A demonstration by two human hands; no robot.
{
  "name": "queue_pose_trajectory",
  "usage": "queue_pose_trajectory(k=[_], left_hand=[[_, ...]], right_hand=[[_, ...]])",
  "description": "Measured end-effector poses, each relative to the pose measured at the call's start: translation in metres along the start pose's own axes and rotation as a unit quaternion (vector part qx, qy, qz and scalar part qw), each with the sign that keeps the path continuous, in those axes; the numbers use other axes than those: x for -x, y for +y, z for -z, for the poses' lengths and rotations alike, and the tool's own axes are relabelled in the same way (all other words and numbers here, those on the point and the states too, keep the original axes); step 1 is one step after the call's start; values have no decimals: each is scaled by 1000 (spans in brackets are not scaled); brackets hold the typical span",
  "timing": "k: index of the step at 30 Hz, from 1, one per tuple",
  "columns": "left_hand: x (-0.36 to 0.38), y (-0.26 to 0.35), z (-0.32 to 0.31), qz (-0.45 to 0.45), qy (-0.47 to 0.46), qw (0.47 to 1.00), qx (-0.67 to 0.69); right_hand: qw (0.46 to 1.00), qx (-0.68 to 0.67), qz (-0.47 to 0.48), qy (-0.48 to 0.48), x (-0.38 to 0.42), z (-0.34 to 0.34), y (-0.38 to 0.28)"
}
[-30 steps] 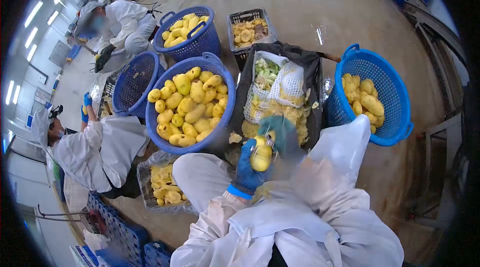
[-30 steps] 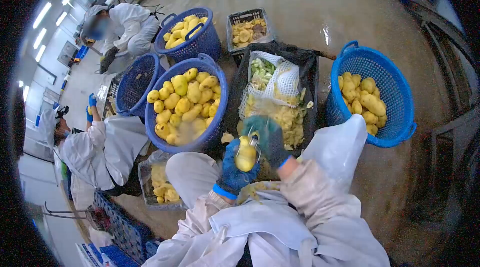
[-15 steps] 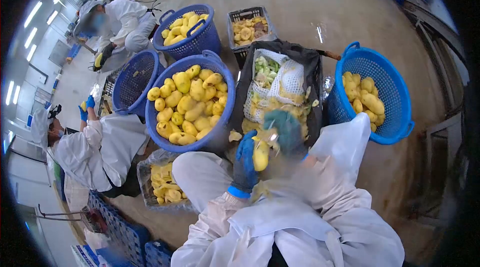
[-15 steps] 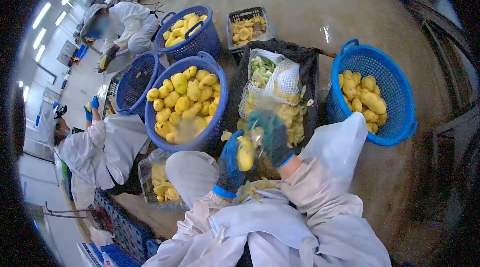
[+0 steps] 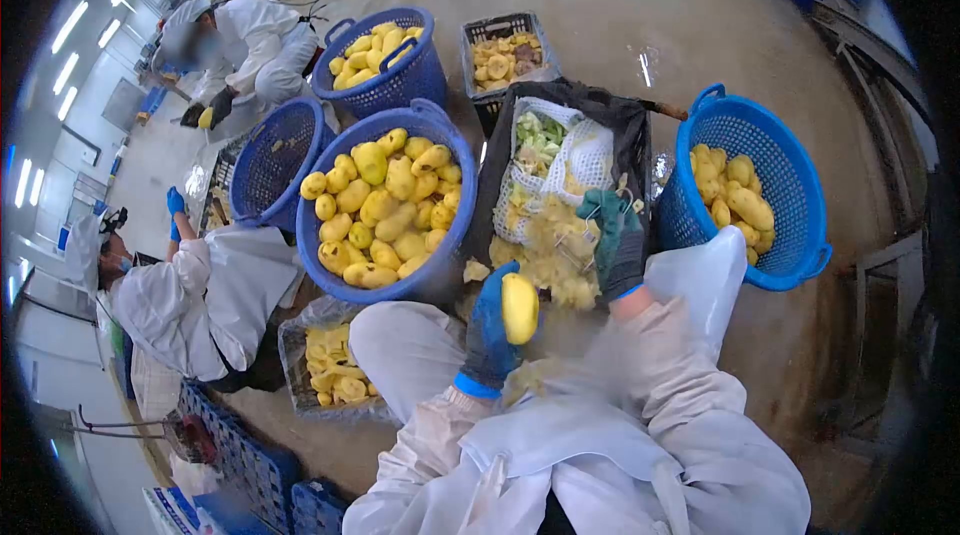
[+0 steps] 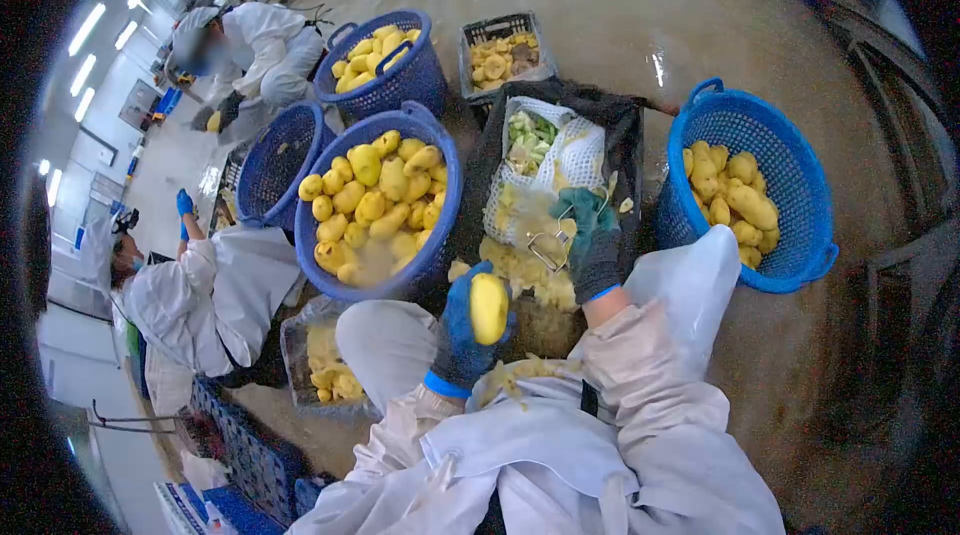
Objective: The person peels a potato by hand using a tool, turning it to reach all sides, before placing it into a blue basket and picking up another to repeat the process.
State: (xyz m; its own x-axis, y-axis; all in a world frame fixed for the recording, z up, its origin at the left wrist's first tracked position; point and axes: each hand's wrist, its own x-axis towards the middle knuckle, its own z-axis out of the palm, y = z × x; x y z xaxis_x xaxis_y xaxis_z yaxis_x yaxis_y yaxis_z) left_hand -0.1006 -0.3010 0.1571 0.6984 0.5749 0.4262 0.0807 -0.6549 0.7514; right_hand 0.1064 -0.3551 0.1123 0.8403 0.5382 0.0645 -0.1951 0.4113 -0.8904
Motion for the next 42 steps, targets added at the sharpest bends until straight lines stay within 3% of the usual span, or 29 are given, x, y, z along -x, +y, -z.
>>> queue_pose_trajectory(k=[3,4,7,9,10,11,13,15,17,18,20,21,23,25,26,27,28,29,31,32,34,36,37,38,40,41,42], left_hand=[[9,-17,-16,29,36,990,130],[8,-15,-11,5,17,998,59],[14,-21,-25,22,20,989,145],[5,-11,-22,10,-20,992,123],[2,-8,-20,4,-40,993,112],[11,-14,-23,60,-37,978,194],[32,-30,-32,166,-28,920,353],[19,-8,-19,191,-41,940,278],[17,-7,-21,141,-31,970,196],[16,-23,-27,68,-16,987,146],[20,-29,-32,110,-11,964,242],[26,-27,-35,222,-14,898,379],[22,-28,-32,283,-19,838,466],[22,-26,-34,236,-1,869,435],[21,-27,-36,224,14,870,440],[19,-27,-39,212,30,870,444],[18,-27,-34,367,29,687,626],[19,-29,-33,376,18,642,668],[23,-33,-30,398,0,542,740],[35,-57,-40,372,-18,562,738],[34,-61,-45,326,-35,627,707],[23,-19,-30,296,-18,707,642],[18,-16,-27,258,-19,784,564],[13,-14,-24,223,-13,851,476],[18,-19,-22,111,-20,977,179],[14,-21,-23,39,-23,999,21],[13,-20,-24,-7,2,999,-37]], right_hand=[[999,-25,-16,-23,11,-18,-34],[999,-30,-16,-28,20,-23,-32],[993,-67,-46,-84,47,-46,-27],[983,-20,-52,-177,58,-50,-18],[985,70,-19,-156,52,-46,-13],[978,161,10,-129,46,-43,-8],[992,115,17,-39,8,-7,44],[982,125,120,-80,18,-30,4],[976,169,89,-106,45,-41,-2],[984,19,-131,-119,56,-56,-18],[996,45,-56,-58,27,-23,31],[998,56,-18,-31,13,-5,46],[999,-1,8,-48,13,-7,33],[996,-28,-13,-83,48,-36,12],[987,0,-159,-30,55,-51,-6],[992,-28,-119,-25,45,-35,11],[995,-58,-80,-22,25,-5,45],[995,-89,-37,-20,5,19,71],[982,-166,-60,-69,5,20,70],[991,-72,-63,-90,31,-7,41],[962,-53,-265,-36,44,-42,-11],[991,-39,-128,-14,16,-3,37],[998,-32,-57,-3,3,8,55],[997,-49,-51,6,8,-10,27],[985,-63,-161,-25,44,-51,-15],[975,-73,-207,-42,48,-61,-24],[958,-160,-236,-43,40,-48,6]])
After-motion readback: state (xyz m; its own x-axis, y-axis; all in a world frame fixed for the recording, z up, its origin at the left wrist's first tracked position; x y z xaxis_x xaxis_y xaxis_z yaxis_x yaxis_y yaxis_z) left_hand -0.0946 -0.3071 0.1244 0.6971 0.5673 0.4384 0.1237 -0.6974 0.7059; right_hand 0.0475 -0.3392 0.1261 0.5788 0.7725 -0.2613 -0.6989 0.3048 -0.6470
